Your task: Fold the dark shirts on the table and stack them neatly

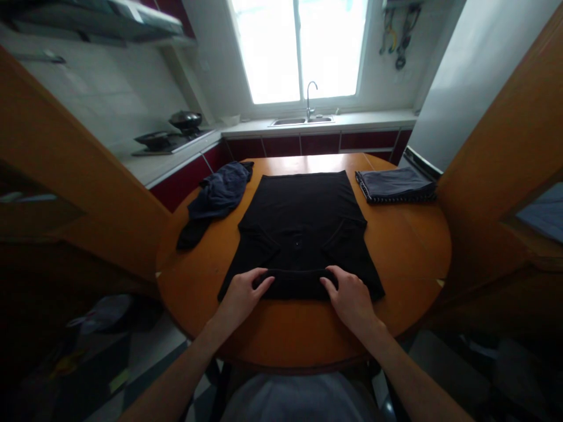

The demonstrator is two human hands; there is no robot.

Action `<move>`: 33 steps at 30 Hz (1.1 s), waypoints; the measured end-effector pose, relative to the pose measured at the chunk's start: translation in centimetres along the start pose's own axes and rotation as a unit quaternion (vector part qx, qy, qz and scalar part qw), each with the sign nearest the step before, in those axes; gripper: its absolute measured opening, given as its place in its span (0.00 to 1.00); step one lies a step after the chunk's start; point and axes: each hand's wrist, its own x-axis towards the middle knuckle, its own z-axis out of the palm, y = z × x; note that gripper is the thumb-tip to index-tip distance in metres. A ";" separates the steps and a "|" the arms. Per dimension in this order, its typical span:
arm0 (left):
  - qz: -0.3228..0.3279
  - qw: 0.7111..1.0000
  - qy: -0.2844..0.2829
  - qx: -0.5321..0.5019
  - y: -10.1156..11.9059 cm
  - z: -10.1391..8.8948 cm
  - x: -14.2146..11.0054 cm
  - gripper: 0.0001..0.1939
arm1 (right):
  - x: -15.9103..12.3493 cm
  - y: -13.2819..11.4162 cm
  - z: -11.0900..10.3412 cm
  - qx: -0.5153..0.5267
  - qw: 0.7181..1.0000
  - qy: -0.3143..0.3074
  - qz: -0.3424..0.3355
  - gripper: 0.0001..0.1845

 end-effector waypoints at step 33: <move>0.262 0.937 -0.076 0.217 1.0 3.1 -2.8 0.39 | -2.4 -1.4 1.8 -0.142 0.953 -0.044 -0.262 0.39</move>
